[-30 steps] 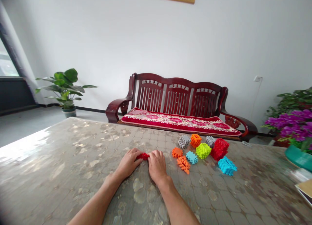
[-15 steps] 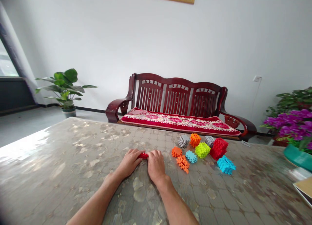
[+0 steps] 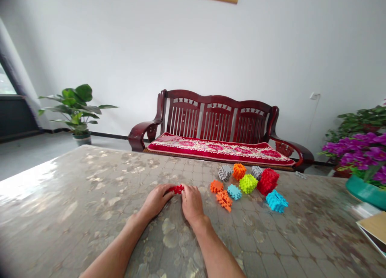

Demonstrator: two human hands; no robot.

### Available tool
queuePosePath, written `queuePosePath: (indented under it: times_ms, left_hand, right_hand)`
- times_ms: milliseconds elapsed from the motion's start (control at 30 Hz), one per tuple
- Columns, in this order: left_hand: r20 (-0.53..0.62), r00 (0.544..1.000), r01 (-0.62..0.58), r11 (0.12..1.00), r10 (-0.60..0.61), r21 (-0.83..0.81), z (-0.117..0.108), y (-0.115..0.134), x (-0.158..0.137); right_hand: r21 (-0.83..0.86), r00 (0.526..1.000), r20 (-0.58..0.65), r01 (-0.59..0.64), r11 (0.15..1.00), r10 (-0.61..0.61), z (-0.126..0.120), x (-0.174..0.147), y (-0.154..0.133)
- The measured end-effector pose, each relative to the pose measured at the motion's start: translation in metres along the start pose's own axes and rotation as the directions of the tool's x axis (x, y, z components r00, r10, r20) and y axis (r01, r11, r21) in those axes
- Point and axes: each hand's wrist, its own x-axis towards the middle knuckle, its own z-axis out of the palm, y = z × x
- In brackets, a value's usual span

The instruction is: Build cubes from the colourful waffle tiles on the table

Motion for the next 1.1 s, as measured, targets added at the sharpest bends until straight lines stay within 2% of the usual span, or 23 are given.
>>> queuePosePath:
  times_ms: [200, 500, 733, 833, 967, 1100]
  left_hand:
    - [0.007, 0.999, -0.037, 0.999, 0.037, 0.037, 0.0013, -0.0017, -0.0003]
    - [0.061, 0.996, -0.064, 0.996, 0.061, 0.056, 0.0024, 0.0013, -0.0007]
    - [0.052, 0.997, -0.055, 0.997, 0.052, 0.053, 0.0045, -0.0006, 0.0011]
    - [0.04, 0.999, -0.025, 0.999, 0.025, -0.02, 0.006, -0.0025, 0.0019]
    - [0.045, 0.999, 0.017, 0.984, -0.009, -0.176, 0.0066, -0.0051, 0.0036]
    - [0.043, 0.997, 0.073, 0.952, -0.063, -0.297, 0.0042, -0.0041, 0.0053]
  right_hand:
    - [-0.05, 1.0, 0.011, -0.006, 0.999, 0.007, -0.0025, -0.0007, -0.0064]
    - [-0.034, 0.999, 0.015, -0.031, 0.999, 0.031, -0.0018, 0.0014, -0.0015]
    - [0.096, 0.996, -0.059, -0.06, 0.994, 0.066, -0.0007, -0.0009, -0.0018]
    - [0.217, 0.99, -0.112, -0.061, 0.974, 0.087, 0.0014, -0.0007, -0.0009]
    - [0.39, 0.973, -0.154, -0.101, 0.915, 0.173, 0.002, 0.0004, 0.0008]
    - [0.446, 0.974, -0.159, -0.076, 0.892, 0.162, -0.0024, -0.0005, -0.0008]
